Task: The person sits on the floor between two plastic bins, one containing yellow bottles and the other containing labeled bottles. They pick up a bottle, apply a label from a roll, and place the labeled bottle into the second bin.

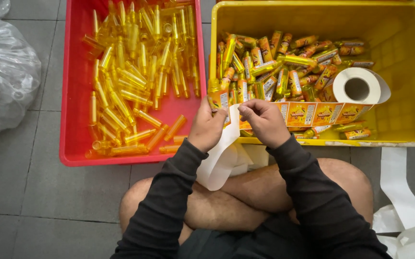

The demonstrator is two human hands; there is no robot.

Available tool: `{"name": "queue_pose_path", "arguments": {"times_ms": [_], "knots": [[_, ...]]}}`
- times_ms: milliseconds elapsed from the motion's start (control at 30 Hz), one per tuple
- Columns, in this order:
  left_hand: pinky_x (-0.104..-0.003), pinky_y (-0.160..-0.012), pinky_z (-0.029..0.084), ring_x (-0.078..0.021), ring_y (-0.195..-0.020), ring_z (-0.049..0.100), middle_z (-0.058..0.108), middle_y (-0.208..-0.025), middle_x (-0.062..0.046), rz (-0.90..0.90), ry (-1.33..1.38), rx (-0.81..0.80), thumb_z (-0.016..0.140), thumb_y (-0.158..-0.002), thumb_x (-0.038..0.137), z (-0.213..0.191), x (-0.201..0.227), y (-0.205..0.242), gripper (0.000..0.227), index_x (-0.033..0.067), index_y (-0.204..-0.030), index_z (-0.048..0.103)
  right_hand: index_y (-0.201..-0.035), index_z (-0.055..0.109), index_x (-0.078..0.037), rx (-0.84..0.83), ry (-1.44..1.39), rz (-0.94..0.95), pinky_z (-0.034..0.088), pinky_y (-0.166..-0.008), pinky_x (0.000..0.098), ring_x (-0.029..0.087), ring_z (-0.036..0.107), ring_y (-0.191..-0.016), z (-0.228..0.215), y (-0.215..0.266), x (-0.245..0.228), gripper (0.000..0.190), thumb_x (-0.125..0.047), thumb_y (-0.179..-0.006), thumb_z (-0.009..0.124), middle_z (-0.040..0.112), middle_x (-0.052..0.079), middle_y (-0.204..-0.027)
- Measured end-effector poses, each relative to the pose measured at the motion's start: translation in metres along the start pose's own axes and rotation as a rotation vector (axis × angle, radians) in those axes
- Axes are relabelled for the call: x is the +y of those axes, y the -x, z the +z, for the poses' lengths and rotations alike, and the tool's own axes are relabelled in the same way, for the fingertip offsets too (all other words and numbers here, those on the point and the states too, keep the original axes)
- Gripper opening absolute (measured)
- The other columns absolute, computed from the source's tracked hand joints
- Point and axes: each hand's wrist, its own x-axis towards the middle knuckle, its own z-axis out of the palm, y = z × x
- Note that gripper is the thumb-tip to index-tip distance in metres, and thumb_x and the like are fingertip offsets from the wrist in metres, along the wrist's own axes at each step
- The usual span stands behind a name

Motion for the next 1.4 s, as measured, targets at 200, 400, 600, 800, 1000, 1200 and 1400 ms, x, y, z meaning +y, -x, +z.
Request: {"name": "queue_pose_path", "arguments": {"times_ms": [200,400,600,800,1000,1200,1400], "knots": [[-0.051,-0.094,0.056,-0.0331,-0.109,0.066,0.059,-0.126,-0.029,0.065,0.130,0.098,0.053,-0.098,0.010,-0.007,-0.016,-0.005,0.058,-0.0003,-0.150,0.032,-0.098,0.077,-0.002,0.010,-0.020,-0.012,0.055,-0.068,0.0304,0.016,0.065,-0.067,0.002,0.001,-0.002,0.014,-0.013,-0.101,0.069,0.071,0.013,-0.070],[-0.045,-0.086,0.061,-0.0312,-0.097,0.070,0.058,-0.114,-0.027,0.056,0.259,0.170,0.053,-0.096,0.004,-0.017,-0.043,-0.024,0.060,-0.0041,-0.150,0.028,-0.097,0.076,-0.003,0.021,-0.014,-0.025,0.054,-0.065,0.0277,0.013,0.063,-0.066,0.003,-0.001,0.000,0.013,-0.013,-0.101,0.070,0.071,0.012,-0.069],[-0.039,-0.069,0.065,-0.0279,-0.085,0.075,0.065,-0.097,-0.020,-0.013,0.236,0.277,0.050,-0.090,0.003,-0.015,-0.040,-0.025,0.045,0.0004,-0.134,0.042,-0.095,0.077,-0.003,0.031,-0.022,-0.026,0.052,-0.061,0.0272,0.014,0.061,-0.063,0.003,-0.001,0.003,0.013,-0.013,-0.100,0.069,0.071,0.011,-0.067],[-0.031,-0.048,0.055,-0.0199,-0.053,0.066,0.062,-0.061,-0.010,0.015,0.164,0.299,0.055,-0.100,0.017,-0.014,-0.022,-0.022,0.018,0.0048,-0.114,0.054,-0.093,0.077,-0.004,0.019,-0.031,0.024,0.052,-0.060,0.0286,0.016,0.062,-0.062,0.012,0.002,0.010,0.014,-0.013,-0.099,0.069,0.071,0.011,-0.067],[-0.029,-0.053,0.055,-0.0172,-0.056,0.067,0.064,-0.066,-0.007,0.037,0.199,0.292,0.060,-0.102,0.036,-0.012,-0.015,-0.019,0.030,0.0065,-0.095,0.059,-0.094,0.077,-0.003,0.005,-0.090,0.082,0.054,-0.057,0.0283,0.016,0.063,-0.059,0.023,0.005,0.020,0.012,-0.012,-0.096,0.069,0.071,0.012,-0.066],[-0.024,-0.049,0.051,-0.0143,-0.053,0.065,0.062,-0.057,-0.003,0.014,0.161,0.251,0.057,-0.101,0.051,-0.011,-0.024,-0.029,0.048,0.0090,-0.079,0.061,-0.096,0.078,-0.003,-0.032,-0.056,0.085,0.058,-0.063,0.0323,0.018,0.068,-0.065,0.025,-0.003,0.030,0.014,-0.016,-0.094,0.073,0.075,0.014,-0.069],[-0.036,-0.058,0.064,-0.0201,-0.073,0.069,0.065,-0.088,-0.011,-0.069,0.208,0.204,0.070,-0.094,0.017,-0.016,-0.059,-0.043,0.048,0.0019,-0.131,0.044,-0.094,0.078,-0.004,-0.019,-0.065,0.094,0.058,-0.059,0.0318,0.019,0.068,-0.062,0.024,-0.008,0.037,0.015,-0.017,-0.093,0.073,0.074,0.012,-0.066]]}}
